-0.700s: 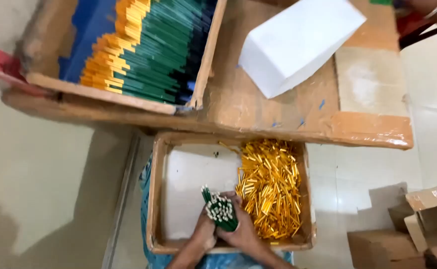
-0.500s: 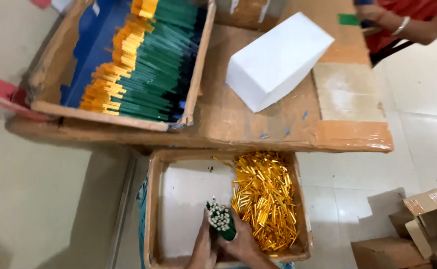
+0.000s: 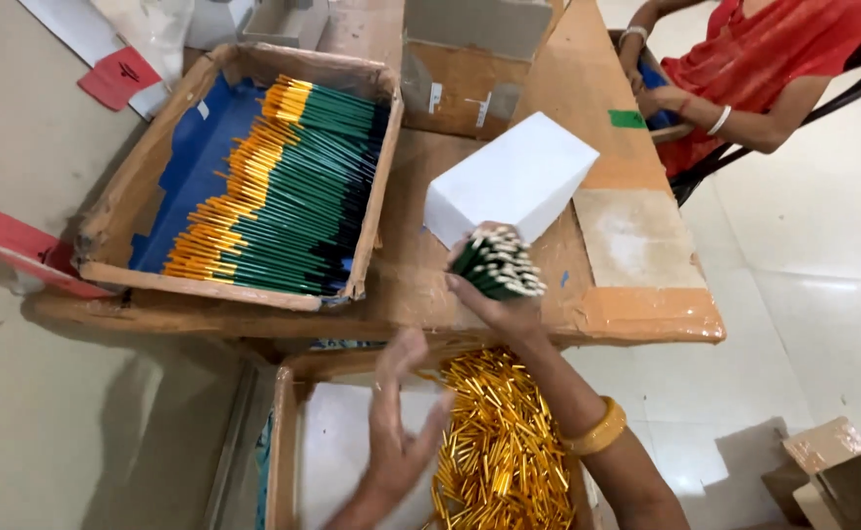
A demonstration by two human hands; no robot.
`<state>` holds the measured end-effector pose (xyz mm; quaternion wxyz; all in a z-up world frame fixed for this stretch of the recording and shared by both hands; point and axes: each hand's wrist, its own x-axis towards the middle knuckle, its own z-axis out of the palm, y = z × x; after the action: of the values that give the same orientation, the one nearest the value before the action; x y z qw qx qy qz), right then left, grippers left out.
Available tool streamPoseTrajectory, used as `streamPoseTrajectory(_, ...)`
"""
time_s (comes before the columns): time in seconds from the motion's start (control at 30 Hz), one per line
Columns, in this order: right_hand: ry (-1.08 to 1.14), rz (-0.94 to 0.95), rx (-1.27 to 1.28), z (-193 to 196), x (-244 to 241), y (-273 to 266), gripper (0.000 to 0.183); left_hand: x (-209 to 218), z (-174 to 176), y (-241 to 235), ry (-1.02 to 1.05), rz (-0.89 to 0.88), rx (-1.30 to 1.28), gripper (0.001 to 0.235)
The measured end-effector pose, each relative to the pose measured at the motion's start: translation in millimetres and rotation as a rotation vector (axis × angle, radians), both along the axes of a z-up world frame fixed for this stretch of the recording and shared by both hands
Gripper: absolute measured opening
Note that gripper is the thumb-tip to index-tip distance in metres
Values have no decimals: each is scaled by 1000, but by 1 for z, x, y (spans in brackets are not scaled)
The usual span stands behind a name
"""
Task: Inserting green brush handles into gold metal ferrules and packing them into a box.
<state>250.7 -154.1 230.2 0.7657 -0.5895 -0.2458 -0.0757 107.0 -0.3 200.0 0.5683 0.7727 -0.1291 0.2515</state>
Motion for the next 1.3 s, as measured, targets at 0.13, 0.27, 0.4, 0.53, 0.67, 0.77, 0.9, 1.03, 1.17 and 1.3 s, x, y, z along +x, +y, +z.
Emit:
streamPoseTrajectory(0.13, 226, 25, -217, -71, 45, -7, 52, 80, 61, 1, -6, -39, -1, 99)
streamPoseTrajectory(0.27, 598, 357, 132, -98, 72, -7, 63, 136, 66, 1, 59, -344, -190, 101)
streamPoseTrajectory(0.4, 726, 445, 150, -100, 68, -7, 72, 158, 57, 7, 184, -430, -59, 72)
streamPoseTrajectory(0.53, 605, 431, -31, -92, 60, -11, 74, 161, 65, 4, 127, -488, -66, 66)
streamPoseTrajectory(0.67, 435, 391, -284, -89, 54, -16, 76, 163, 66, -3, 98, -541, -65, 76)
streamPoseTrajectory(0.77, 315, 356, -446, -86, 57, -17, 78, 165, 52, -7, 128, -470, -46, 76)
streamPoseTrajectory(0.9, 178, 326, -640, -71, 51, -13, 80, 172, 29, -9, -29, -299, -245, 65)
streamPoseTrajectory(1.03, 194, 286, -485, -20, 6, -13, 96, 154, 57, -5, 146, -362, -742, 63)
streamPoseTrajectory(1.17, -521, 6, -608, -65, -19, -80, 101, 111, 62, -34, 673, -600, -1267, 63)
streamPoseTrajectory(1.3, -631, 121, -589, -28, -82, -107, 63, 68, 21, -73, 1134, -1174, -1668, 56)
